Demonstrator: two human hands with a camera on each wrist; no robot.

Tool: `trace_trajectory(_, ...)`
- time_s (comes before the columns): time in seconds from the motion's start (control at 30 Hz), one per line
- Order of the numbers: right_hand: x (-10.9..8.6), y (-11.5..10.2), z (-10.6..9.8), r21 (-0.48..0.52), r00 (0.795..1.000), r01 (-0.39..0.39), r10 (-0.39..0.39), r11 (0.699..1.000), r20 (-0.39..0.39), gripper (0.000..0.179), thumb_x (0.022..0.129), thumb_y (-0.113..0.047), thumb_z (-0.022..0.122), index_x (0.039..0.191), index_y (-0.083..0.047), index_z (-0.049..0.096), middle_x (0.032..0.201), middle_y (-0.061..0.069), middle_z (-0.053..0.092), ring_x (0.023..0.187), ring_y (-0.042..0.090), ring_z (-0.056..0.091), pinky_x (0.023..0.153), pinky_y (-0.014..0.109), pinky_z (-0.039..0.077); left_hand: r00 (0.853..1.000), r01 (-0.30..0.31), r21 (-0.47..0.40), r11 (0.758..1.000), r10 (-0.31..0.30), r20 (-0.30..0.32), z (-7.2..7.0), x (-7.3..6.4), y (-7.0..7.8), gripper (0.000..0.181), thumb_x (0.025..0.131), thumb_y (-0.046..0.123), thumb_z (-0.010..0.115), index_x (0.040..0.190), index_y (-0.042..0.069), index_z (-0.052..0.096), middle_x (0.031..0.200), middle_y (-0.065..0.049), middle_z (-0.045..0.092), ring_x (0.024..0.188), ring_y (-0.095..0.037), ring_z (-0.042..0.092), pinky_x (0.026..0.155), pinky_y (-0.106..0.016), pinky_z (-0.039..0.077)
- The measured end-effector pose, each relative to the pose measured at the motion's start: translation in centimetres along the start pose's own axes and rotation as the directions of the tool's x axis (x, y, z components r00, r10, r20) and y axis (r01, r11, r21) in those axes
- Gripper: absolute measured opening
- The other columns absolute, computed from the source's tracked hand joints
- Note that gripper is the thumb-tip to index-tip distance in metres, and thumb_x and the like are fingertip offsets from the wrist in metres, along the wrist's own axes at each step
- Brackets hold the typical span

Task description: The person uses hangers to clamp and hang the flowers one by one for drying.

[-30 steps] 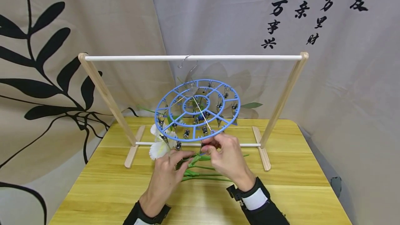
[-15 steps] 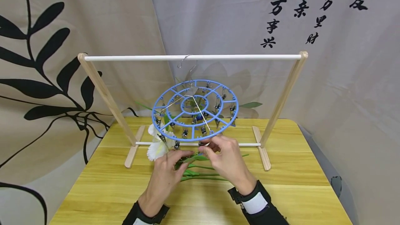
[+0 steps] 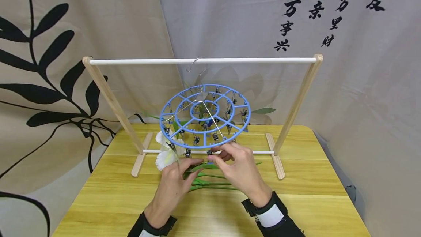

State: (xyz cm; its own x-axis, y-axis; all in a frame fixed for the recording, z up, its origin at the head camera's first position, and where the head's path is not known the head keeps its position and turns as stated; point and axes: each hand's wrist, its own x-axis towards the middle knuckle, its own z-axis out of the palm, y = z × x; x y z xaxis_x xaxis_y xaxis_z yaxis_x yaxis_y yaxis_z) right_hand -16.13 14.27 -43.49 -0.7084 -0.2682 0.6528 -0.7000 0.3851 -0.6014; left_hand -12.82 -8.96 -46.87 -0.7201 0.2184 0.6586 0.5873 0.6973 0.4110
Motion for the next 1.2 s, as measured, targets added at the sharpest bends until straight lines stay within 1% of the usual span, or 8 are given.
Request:
trace_trajectory(0.23,-0.3,-0.1,-0.5,-0.015,0.998,0.055,-0.056,0.998,-0.022,0.023,0.098,-0.002,0.094,0.117,-0.015,0.089,0.104,-0.002,0.087,0.081,0.006,0.080,0.076,0.015,0.065,1.000,-0.018,-0.031,0.999,0.018,0.001,-0.1,-0.2,-0.5,0.040,0.087,0.004,0.102,0.121,0.014,0.085,0.111,-0.003,0.090,0.101,-0.020,0.088,0.086,-0.033,0.073)
trace_trajectory(0.37,-0.7,0.2,-0.8,-0.017,0.995,0.092,-0.093,0.996,-0.037,0.026,0.096,0.001,0.093,0.117,-0.015,0.089,0.104,-0.004,0.086,0.082,0.006,0.077,0.076,0.015,0.063,0.999,-0.049,-0.018,0.999,0.049,-0.010,-0.2,-0.4,-0.8,0.043,0.084,0.002,0.104,0.120,0.013,0.085,0.110,-0.003,0.090,0.097,-0.018,0.087,0.084,-0.030,0.072)
trace_trajectory(0.47,-0.9,0.5,-1.1,-0.009,0.989,0.143,-0.143,0.990,-0.049,0.029,0.094,0.004,0.093,0.116,-0.014,0.089,0.104,-0.003,0.086,0.083,0.006,0.075,0.075,0.015,0.062,0.997,-0.068,0.002,0.998,0.068,-0.024,-0.2,-0.4,-1.1,0.044,0.081,0.001,0.105,0.119,0.011,0.084,0.109,-0.004,0.090,0.094,-0.018,0.087,0.083,-0.029,0.072)
trace_trajectory(0.6,-1.1,1.0,-1.4,-0.002,0.975,0.213,-0.212,0.977,-0.070,0.031,0.092,0.005,0.093,0.117,-0.013,0.089,0.104,0.002,0.087,0.084,0.007,0.075,0.075,0.017,0.061,0.997,-0.063,0.022,0.998,0.064,-0.035,-0.2,-0.4,-1.4,0.043,0.081,0.001,0.105,0.117,0.010,0.085,0.109,-0.004,0.090,0.094,-0.019,0.087,0.082,-0.031,0.072)
trace_trajectory(0.73,-1.4,1.6,-1.8,-0.004,0.963,0.257,-0.256,0.966,-0.077,0.032,0.092,0.005,0.092,0.118,-0.014,0.089,0.104,0.005,0.087,0.085,0.009,0.077,0.077,0.020,0.063,0.999,-0.045,0.042,0.998,0.046,-0.026,-0.5,-0.6,-1.7,0.041,0.082,0.003,0.105,0.117,0.012,0.087,0.108,-0.003,0.090,0.096,-0.019,0.086,0.085,-0.035,0.073)
trace_trajectory(0.83,-1.9,2.2,-2.1,-0.008,0.961,0.270,-0.270,0.963,-0.062,0.035,0.090,0.007,0.091,0.118,-0.014,0.088,0.105,0.005,0.088,0.086,0.010,0.079,0.078,0.020,0.064,0.999,-0.026,0.041,0.999,0.026,-0.020,-0.8,-0.7,-1.9,0.039,0.084,0.004,0.104,0.117,0.013,0.087,0.108,-0.002,0.090,0.096,-0.018,0.085,0.087,-0.037,0.072)
trace_trajectory(1.0,-2.7,3.3,-2.3,-0.005,0.964,0.263,-0.263,0.965,-0.031,0.041,0.086,0.013,0.091,0.117,-0.014,0.088,0.107,0.004,0.088,0.089,0.012,0.082,0.081,0.019,0.066,1.000,-0.004,0.042,0.999,0.005,-0.019,-1.2,-0.7,-2.4,0.037,0.085,0.005,0.104,0.118,0.012,0.088,0.107,-0.002,0.090,0.094,-0.016,0.084,0.085,-0.036,0.071)
trace_trajectory(1.2,-3.6,4.5,-2.4,-0.028,0.974,0.228,-0.227,0.973,0.022,0.035,0.091,0.005,0.093,0.117,-0.019,0.088,0.107,-0.002,0.088,0.092,0.011,0.082,0.081,0.022,0.066,1.000,0.012,0.064,0.998,-0.011,-0.021,-1.6,-1.0,-3.0,0.037,0.085,0.003,0.104,0.118,0.011,0.088,0.108,-0.002,0.090,0.096,-0.017,0.086,0.086,-0.038,0.072)
